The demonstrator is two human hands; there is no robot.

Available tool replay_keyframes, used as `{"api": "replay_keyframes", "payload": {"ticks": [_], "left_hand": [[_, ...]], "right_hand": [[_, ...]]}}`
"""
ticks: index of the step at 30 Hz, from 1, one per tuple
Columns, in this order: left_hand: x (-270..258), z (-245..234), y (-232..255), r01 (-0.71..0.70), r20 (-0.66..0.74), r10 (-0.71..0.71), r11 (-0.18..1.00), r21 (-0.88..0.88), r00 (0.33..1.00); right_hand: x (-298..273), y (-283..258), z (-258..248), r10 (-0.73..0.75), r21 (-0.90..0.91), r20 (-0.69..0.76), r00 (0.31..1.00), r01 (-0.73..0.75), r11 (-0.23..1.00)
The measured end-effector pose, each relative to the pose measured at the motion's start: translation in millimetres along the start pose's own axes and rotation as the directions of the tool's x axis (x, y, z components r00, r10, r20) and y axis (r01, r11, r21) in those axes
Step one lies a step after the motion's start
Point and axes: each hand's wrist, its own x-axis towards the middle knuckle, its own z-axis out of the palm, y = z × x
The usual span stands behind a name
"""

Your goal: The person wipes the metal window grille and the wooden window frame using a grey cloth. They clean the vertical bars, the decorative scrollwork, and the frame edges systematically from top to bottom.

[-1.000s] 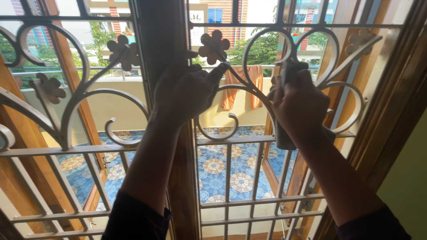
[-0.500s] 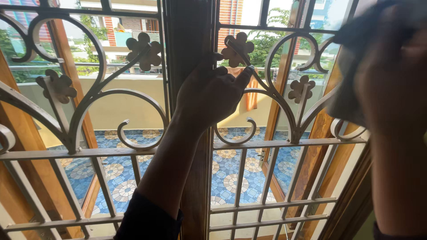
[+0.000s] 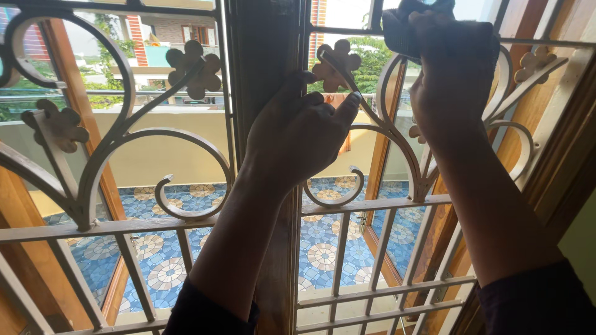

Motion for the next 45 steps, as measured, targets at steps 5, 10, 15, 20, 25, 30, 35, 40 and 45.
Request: {"api": "replay_keyframes", "payload": {"ticks": [5,10,15,20,25,30,35,40,45], "left_hand": [[-2,1,0,0.012,-0.024,-0.013,0.999,-0.047,1.000],[-6,7,-1,0.005,-0.075,-0.003,1.000,0.026,0.997],[-7,9,0,0.026,-0.148,-0.026,1.000,-0.005,0.989],[-6,6,3,0.023,-0.143,-0.020,1.000,0.017,0.990],[2,-1,5,0.005,-0.037,-0.004,1.000,0.031,0.999],[5,0,10,0.031,-0.015,-0.030,0.997,0.068,0.999],[7,-1,12,0.052,-0.023,-0.051,0.998,0.026,0.998],[10,-4,17,0.076,-0.009,-0.076,0.992,0.097,0.997],[9,-3,17,0.047,-0.082,-0.046,0.999,0.009,0.996]], "right_hand": [[-5,-8,-7,0.029,-0.066,0.087,0.996,-0.023,0.998],[-21,-6,-27,0.041,-0.060,0.152,0.987,-0.032,0.998],[-31,-20,-53,0.123,-0.076,0.376,0.918,-0.102,0.992],[-30,-35,-50,0.127,-0.050,0.335,0.934,-0.117,0.992],[-22,10,-43,-0.094,0.174,0.422,0.902,0.021,0.985],[-10,50,-54,-0.369,0.171,0.262,0.892,0.334,0.927],[1,55,-54,-0.322,0.169,0.099,0.941,0.303,0.938],[11,-1,-14,0.018,0.422,-0.049,0.999,0.004,0.906],[-17,-42,-17,0.288,0.560,0.057,0.956,-0.270,0.784]]}}
